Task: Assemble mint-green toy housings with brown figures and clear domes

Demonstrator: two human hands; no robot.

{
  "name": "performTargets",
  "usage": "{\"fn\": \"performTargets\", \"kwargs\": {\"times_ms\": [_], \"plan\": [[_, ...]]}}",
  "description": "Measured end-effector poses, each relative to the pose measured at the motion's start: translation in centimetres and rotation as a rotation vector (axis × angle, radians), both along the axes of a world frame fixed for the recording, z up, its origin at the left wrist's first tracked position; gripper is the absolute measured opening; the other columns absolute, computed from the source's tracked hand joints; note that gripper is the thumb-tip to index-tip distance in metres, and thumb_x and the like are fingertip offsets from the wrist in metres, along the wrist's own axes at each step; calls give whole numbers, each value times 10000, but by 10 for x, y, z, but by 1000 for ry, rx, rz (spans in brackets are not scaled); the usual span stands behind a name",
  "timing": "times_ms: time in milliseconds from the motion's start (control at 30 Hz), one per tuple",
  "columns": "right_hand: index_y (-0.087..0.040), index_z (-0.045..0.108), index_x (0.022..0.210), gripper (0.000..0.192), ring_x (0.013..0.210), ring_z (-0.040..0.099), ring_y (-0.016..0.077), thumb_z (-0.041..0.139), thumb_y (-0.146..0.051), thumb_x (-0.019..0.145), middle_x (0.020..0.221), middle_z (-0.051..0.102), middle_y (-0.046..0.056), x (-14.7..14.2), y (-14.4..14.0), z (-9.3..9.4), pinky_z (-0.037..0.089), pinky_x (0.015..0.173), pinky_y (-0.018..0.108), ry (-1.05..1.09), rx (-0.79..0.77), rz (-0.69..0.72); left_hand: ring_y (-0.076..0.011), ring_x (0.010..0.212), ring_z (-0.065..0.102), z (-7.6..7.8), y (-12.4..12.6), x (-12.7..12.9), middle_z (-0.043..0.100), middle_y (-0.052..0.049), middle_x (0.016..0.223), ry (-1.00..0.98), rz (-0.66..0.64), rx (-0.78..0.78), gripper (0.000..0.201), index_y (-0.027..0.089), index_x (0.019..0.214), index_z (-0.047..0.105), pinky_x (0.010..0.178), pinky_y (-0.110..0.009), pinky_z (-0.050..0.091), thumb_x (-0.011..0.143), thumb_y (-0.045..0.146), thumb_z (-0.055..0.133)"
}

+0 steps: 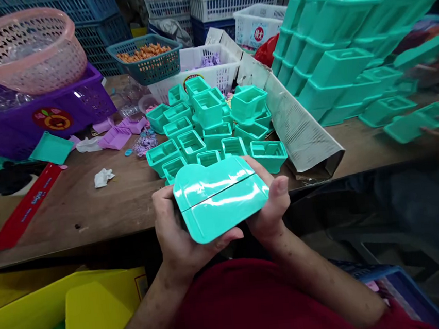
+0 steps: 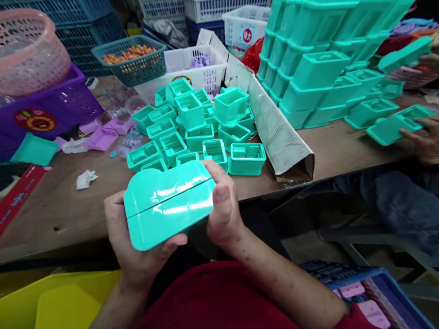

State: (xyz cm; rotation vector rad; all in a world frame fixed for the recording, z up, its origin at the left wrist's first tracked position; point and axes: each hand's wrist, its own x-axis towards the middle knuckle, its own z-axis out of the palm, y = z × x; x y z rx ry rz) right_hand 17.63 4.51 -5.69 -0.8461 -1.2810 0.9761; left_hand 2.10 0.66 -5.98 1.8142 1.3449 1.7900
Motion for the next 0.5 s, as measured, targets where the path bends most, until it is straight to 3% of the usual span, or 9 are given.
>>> {"fn": "performTargets", "kwargs": {"times_ms": [167, 300, 500], "plan": [[-267, 675, 1049, 726, 946, 738, 353, 236, -841, 982, 964, 726, 117, -7, 4, 12, 636, 837, 536, 93, 12, -75, -226, 863, 680, 7, -2, -2, 642, -12, 1031, 39, 61, 70, 887, 256, 1237, 574, 707, -363, 555, 634, 773, 967], [-266, 667, 1001, 692, 845, 710, 327, 249, -818, 994, 902, 703, 108, -7, 6, 19, 618, 739, 494, 88, 5, -16, -256, 906, 674, 7, -3, -3, 629, -24, 1054, 68, 119, 65, 886, 273, 1224, 582, 754, -413, 552, 628, 822, 939], [-252, 680, 1009, 723, 857, 711, 329, 220, -810, 1015, 871, 697, 94, -5, 11, 10, 594, 728, 469, 44, -43, -12, -264, 923, 689, 1, 2, -1, 624, -35, 1092, 73, 124, 74, 861, 281, 1256, 554, 764, -429, 582, 679, 807, 919]]}}
